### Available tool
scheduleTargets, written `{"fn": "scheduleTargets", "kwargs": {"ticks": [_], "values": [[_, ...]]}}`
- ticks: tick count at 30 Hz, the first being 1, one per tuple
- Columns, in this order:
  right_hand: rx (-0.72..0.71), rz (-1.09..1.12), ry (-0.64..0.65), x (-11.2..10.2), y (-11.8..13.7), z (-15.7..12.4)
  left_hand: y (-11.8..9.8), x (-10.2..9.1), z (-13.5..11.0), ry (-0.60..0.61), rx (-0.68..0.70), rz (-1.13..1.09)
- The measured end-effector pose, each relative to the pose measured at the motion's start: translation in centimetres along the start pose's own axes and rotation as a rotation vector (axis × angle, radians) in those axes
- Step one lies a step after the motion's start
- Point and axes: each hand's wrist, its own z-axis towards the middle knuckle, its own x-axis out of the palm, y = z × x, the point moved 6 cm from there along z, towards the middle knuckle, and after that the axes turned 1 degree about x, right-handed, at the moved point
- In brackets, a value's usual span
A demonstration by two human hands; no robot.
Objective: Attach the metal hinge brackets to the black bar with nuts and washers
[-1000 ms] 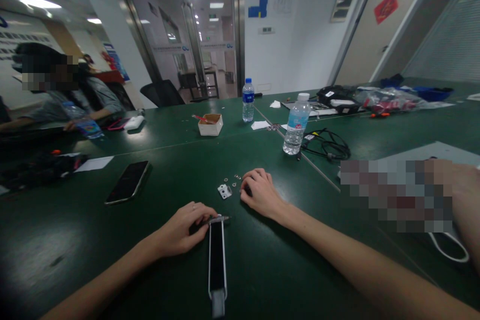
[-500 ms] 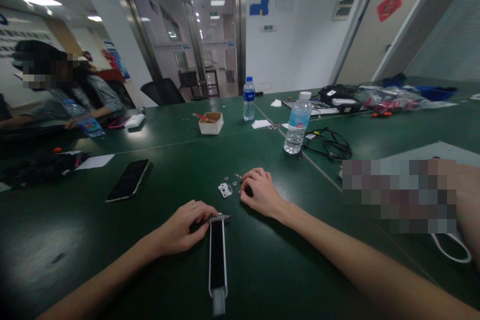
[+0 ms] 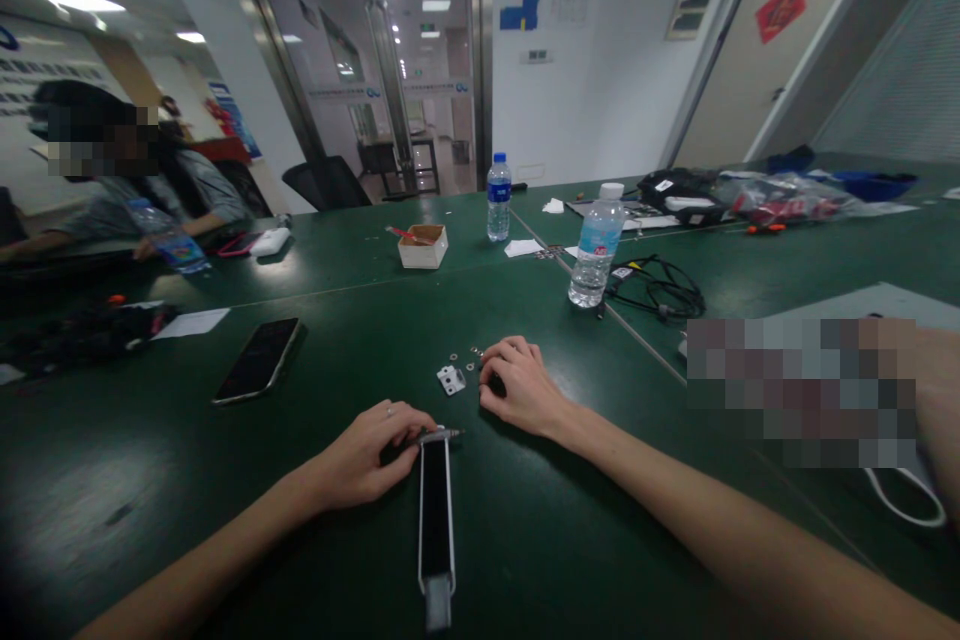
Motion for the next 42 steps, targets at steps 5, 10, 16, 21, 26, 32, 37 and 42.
{"fn": "scheduleTargets", "kwargs": {"ticks": [5, 10, 16, 21, 26, 32, 37, 42], "values": [[-0.006, 0.017, 0.029, 0.1, 0.0, -0.1, -0.2, 0.0, 0.1, -0.009, 0.003, 0.017], [-0.020, 0.022, 0.058, 0.0, 0.4, -0.2, -0.2, 0.0, 0.1, -0.011, 0.015, 0.025], [-0.083, 0.022, 0.091, -0.4, 1.2, -0.3, -0.1, 0.0, 0.1, 0.004, -0.008, 0.028], [-0.142, 0.030, 0.097, -0.5, 1.8, -0.4, -0.2, 0.0, 0.1, -0.016, 0.006, 0.041], [-0.177, 0.037, 0.085, -0.7, 2.1, -0.4, -0.2, 0.0, 0.1, -0.028, 0.018, 0.041], [-0.256, 0.087, 0.001, -1.1, 2.8, -0.9, -0.1, 0.0, 0.0, -0.016, 0.008, 0.028], [-0.372, 0.158, 0.072, -0.9, 4.6, -1.6, 0.1, 0.1, 0.0, -0.015, 0.021, 0.034], [-0.436, 0.216, 0.114, -1.0, 5.3, -1.8, 0.1, 0.1, 0.1, -0.020, 0.021, 0.037]]}}
